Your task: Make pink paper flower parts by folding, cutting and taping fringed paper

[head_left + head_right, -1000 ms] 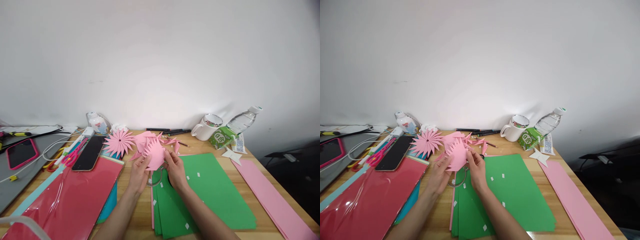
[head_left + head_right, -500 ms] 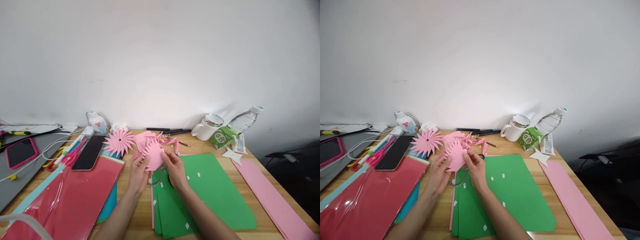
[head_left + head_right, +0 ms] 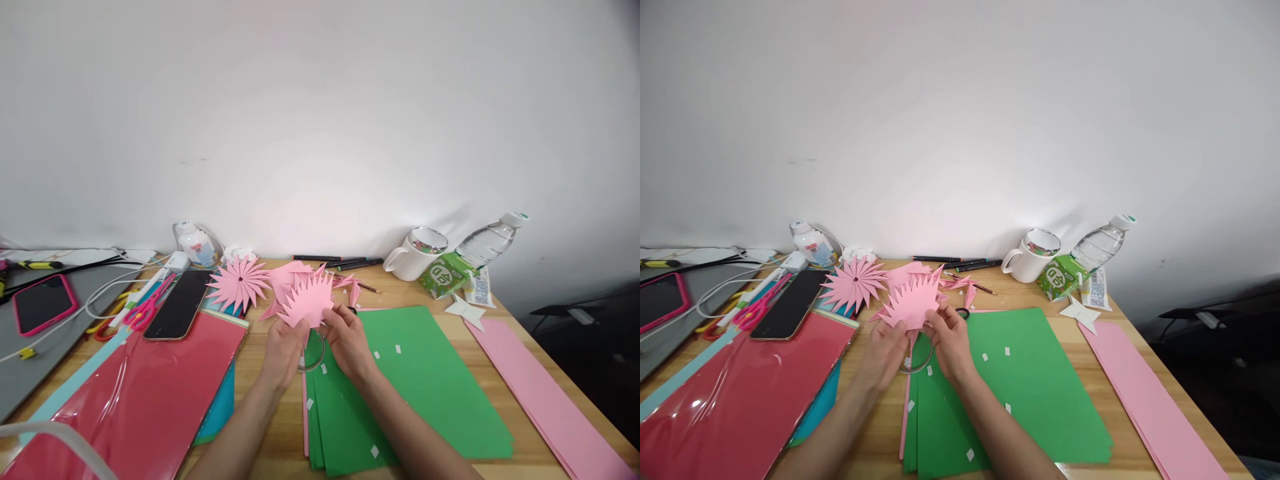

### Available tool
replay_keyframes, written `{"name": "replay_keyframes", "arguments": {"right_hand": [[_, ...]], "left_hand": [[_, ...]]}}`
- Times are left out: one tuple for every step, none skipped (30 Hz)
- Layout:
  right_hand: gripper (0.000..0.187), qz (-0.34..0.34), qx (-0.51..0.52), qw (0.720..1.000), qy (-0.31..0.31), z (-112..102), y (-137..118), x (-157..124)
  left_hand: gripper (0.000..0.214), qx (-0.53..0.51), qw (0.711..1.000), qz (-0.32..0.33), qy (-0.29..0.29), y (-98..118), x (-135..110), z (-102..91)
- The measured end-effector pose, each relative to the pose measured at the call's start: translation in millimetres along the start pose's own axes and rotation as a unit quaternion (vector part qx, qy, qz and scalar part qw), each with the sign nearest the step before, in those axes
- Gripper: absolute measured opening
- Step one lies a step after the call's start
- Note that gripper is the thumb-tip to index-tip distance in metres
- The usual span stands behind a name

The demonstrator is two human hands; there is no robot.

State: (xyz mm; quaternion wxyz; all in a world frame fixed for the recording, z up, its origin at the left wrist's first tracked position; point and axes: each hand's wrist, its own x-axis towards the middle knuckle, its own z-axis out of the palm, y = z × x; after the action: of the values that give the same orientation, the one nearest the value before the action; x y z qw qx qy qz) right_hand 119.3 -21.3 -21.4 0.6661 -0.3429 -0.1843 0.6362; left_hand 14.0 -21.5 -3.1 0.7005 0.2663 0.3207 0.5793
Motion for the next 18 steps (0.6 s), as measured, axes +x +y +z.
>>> {"name": "replay_keyframes", "arguments": {"right_hand": [[0.026,-0.001,-0.003,1.0,-0.006,0,2,-1],[0.026,-0.003,-0.006,1.0,-0.013,0,3,-2],[0.027,-0.004,-0.011,1.0,-0.022,0,5,-3],[0.027,-0.007,-0.016,0.999,-0.03,0,7,-4],[0.027,-0.01,-0.021,0.999,-0.037,0,9,-5],[0.027,-0.014,-0.028,0.999,-0.045,0,10,-6],[0.026,-0.019,-0.035,0.998,-0.051,0,11,-7],[0.025,-0.024,-0.043,0.997,-0.058,0,12,-8],[0.024,-0.028,-0.05,0.996,-0.064,0,12,-8],[0.024,-0.033,-0.056,0.996,-0.069,0,13,-9],[0.024,-0.038,-0.062,0.995,-0.072,0,13,-9],[0.025,-0.042,-0.067,0.994,-0.072,0,14,-9],[0.027,-0.045,-0.073,0.994,-0.069,-1,14,-9],[0.028,-0.048,-0.079,0.994,-0.061,-1,14,-8],[0.029,-0.05,-0.085,0.994,-0.05,-1,14,-8],[0.029,-0.049,-0.091,0.994,-0.039,-2,14,-8],[0.031,-0.047,-0.095,0.994,-0.027,-2,14,-7],[0.032,-0.045,-0.098,0.994,-0.017,-2,14,-7]], "left_hand": [[0.031,0.004,1.0,-0.002,0.011,-1,0,0.5],[0.032,0.006,1.0,-0.003,0.023,-1,0,0.8],[0.034,0.004,0.999,-0.003,0.032,-1,0,1.0],[0.034,-0.002,0.999,-0.001,0.04,-1,0,1.1],[0.035,-0.009,0.999,0.002,0.046,-1,0,1.3],[0.036,-0.017,0.999,0.006,0.05,-1,1,1.4],[0.035,-0.024,0.998,0.01,0.054,-1,1,1.4],[0.034,-0.029,0.998,0.013,0.058,-1,1,1.5],[0.033,-0.033,0.997,0.015,0.061,-1,2,1.4],[0.034,-0.035,0.997,0.017,0.065,-1,2,1.3],[0.035,-0.037,0.997,0.018,0.069,-2,2,1.1],[0.037,-0.038,0.997,0.018,0.072,-2,2,0.8],[0.038,-0.037,0.996,0.018,0.074,-2,2,0.5],[0.038,-0.035,0.996,0.017,0.075,-2,2,0.2],[0.038,-0.032,0.996,0.016,0.076,-2,2,-0.1],[0.038,-0.029,0.997,0.016,0.076,-2,2,-0.3],[0.037,-0.027,0.997,0.017,0.076,-2,2,-0.3],[0.037,-0.025,0.997,0.018,0.076,-1,2,-0.2]]}}
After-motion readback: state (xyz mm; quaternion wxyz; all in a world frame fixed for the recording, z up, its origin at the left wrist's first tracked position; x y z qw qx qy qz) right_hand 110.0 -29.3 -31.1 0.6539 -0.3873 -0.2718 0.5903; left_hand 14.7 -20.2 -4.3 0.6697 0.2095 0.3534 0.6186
